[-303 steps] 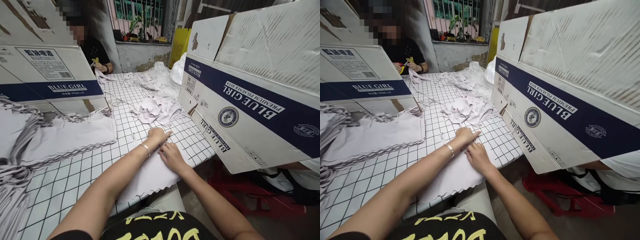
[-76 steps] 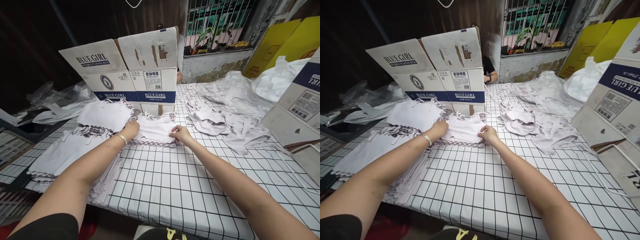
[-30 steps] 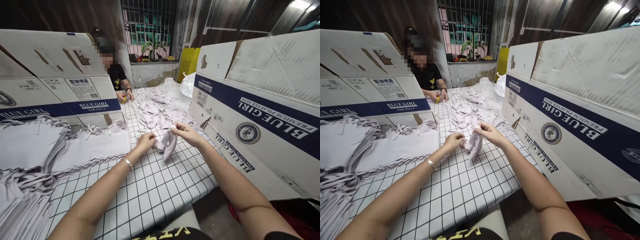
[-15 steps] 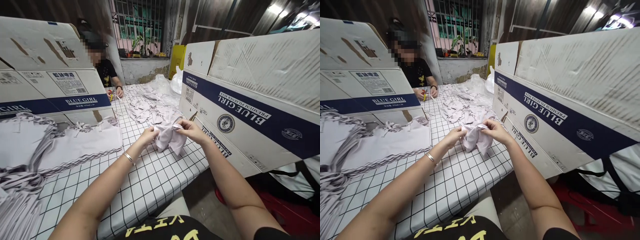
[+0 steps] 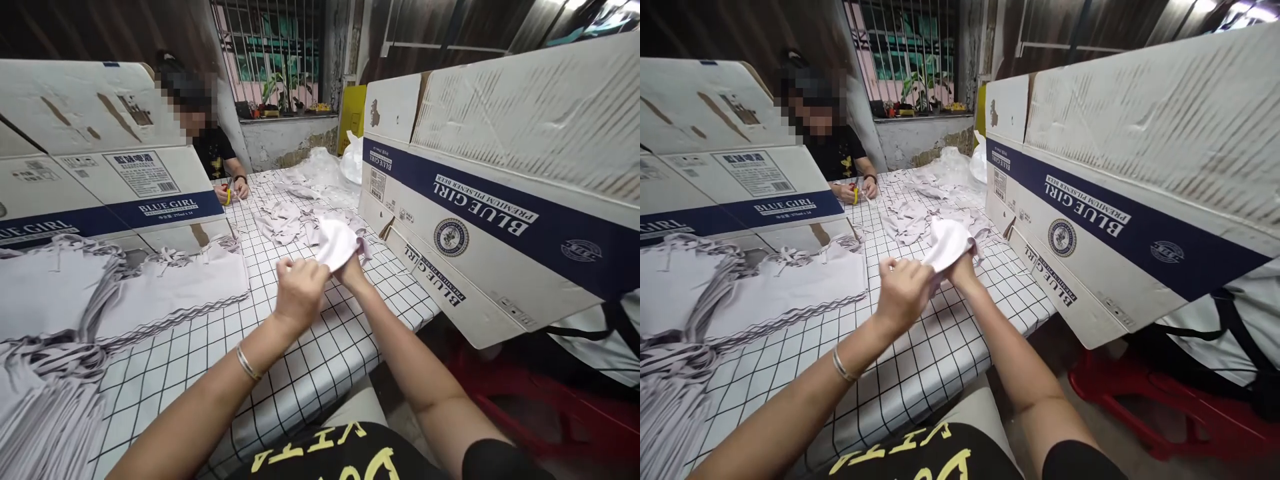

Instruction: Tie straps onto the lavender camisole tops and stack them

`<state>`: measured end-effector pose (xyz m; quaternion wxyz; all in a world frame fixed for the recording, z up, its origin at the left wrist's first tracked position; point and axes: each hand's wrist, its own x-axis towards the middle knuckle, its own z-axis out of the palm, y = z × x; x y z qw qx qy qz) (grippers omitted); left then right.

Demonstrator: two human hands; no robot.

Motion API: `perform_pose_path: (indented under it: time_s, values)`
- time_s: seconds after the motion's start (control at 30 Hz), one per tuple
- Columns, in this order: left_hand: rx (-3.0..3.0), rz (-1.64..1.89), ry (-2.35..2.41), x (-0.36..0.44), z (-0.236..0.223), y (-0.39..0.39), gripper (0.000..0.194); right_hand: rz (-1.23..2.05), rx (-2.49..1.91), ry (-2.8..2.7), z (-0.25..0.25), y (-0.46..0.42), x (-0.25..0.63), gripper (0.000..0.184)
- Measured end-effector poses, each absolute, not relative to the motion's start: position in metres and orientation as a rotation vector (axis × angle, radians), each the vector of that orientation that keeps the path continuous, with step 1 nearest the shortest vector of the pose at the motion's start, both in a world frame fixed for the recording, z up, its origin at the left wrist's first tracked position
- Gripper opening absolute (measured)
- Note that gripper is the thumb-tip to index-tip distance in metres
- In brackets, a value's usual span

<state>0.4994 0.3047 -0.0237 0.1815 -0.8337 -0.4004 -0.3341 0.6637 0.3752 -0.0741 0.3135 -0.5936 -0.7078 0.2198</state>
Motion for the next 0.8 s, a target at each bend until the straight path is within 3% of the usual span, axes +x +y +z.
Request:
perform_pose_path:
  time_s: [0.17, 0.27, 0.37, 0.47, 0.57, 0.67, 0.8]
  values:
    - [-2.396, -0.622, -1.833, 0.442, -0.025, 0.345, 0.023, 0.622, -1.852, -1.996, -0.072, 0.37, 0.7, 0.038]
    - [-2.455, -0.452, -2.017, 0.423, -0.027, 0.345, 0.026, 0.806, -1.866, -2.199, -0.07, 0.36, 0.713, 0.035]
    - [-2.74, -0.287, -2.008, 0.413, -0.028, 0.317, 0.024, 1.065, -1.725, -2.214, -0.062, 0.344, 0.728, 0.037]
    - [-3.288, -0.078, -1.706, 0.403, -0.032, 0.285, 0.018, 1.44, -1.465, -2.202, -0.048, 0.323, 0.755, 0.034]
    - [-3.355, -0.226, -1.738, 0.4, -0.046, 0.28, 0.033, 1.742, -1.341, -2.169, -0.034, 0.312, 0.772, 0.031]
    - [-2.992, -0.457, -2.017, 0.417, -0.067, 0.303, 0.039, 1.417, -1.393, -2.094, -0.034, 0.327, 0.751, 0.03]
    - [-3.025, -0.2, -2.051, 0.444, -0.086, 0.335, 0.036, 0.924, -1.429, -2.246, -0.059, 0.379, 0.689, 0.028]
